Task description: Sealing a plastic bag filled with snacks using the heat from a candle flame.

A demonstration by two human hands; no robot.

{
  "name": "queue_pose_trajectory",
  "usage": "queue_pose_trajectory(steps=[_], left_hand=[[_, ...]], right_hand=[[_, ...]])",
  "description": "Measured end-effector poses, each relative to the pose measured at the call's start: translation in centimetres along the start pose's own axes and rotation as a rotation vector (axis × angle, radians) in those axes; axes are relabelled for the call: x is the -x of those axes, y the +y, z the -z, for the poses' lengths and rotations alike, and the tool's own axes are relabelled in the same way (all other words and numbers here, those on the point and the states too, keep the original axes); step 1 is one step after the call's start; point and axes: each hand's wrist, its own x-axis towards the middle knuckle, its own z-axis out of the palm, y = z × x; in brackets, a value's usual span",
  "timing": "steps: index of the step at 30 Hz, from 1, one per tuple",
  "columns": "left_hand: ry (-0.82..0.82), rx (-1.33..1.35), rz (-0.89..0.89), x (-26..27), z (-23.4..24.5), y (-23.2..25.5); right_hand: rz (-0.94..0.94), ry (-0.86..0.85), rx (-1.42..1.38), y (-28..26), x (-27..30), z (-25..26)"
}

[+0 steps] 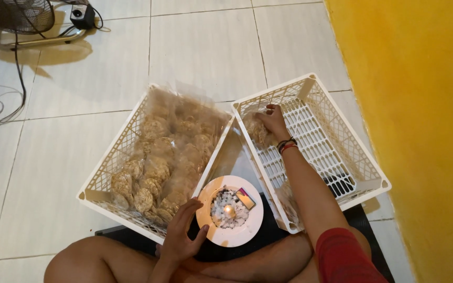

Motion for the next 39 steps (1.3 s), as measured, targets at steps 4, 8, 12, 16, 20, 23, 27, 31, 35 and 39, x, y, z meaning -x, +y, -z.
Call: queue_pose_trajectory(steps=[4, 8, 12, 16, 20, 23, 27, 31, 35, 39], left_hand=[[0.005, -0.012, -0.012, 0.1, -0.1, -0.2], [-0.006, -0.023, -0.004, 0.1, 0.1, 0.0], [-0.009, -0.034, -0.01, 0.1, 0.0, 0.1], [0.004, -0.028, -0.025, 0.6, -0.2, -0.1], [0.008, -0.026, -0.04, -0.1, -0.1, 0.1], [0.004, -0.022, -0.031, 0.4, 0.0, 0.2], [0.0, -0.025, -0.008, 0.4, -0.2, -0.4], [-0.009, -0.03, -0.011, 0.2, -0.1, -0.2], [-0.013, -0.029, 0.013, 0.2, -0.2, -0.5], [-0.02, -0.032, 0.018, 0.4, -0.3, -0.6]], right_hand=[[0.002, -0.025, -0.038, -0.2, 0.6, -0.5], [0.008, -0.064, -0.044, -0.9, 1.1, -0.3], [0.075, -0.086, 0.154, 1.1, -0.6, 0.0], [0.15, -0.051, 0.119, 0.6, 0.7, -0.2], [0.307, 0.009, 0.089, -0.2, 0.6, 0.2], [0.141, 0.102, -0.043, 0.6, 0.5, 0.2], [0.113, 0.062, -0.195, 1.3, -0.4, -0.5], [0.149, 0.136, -0.121, 1.4, -0.5, -0.9], [0.12, 0.132, -0.138, 0.6, -0.2, -0.7], [0.153, 0.08, -0.269, 0.1, 0.2, 0.1]])
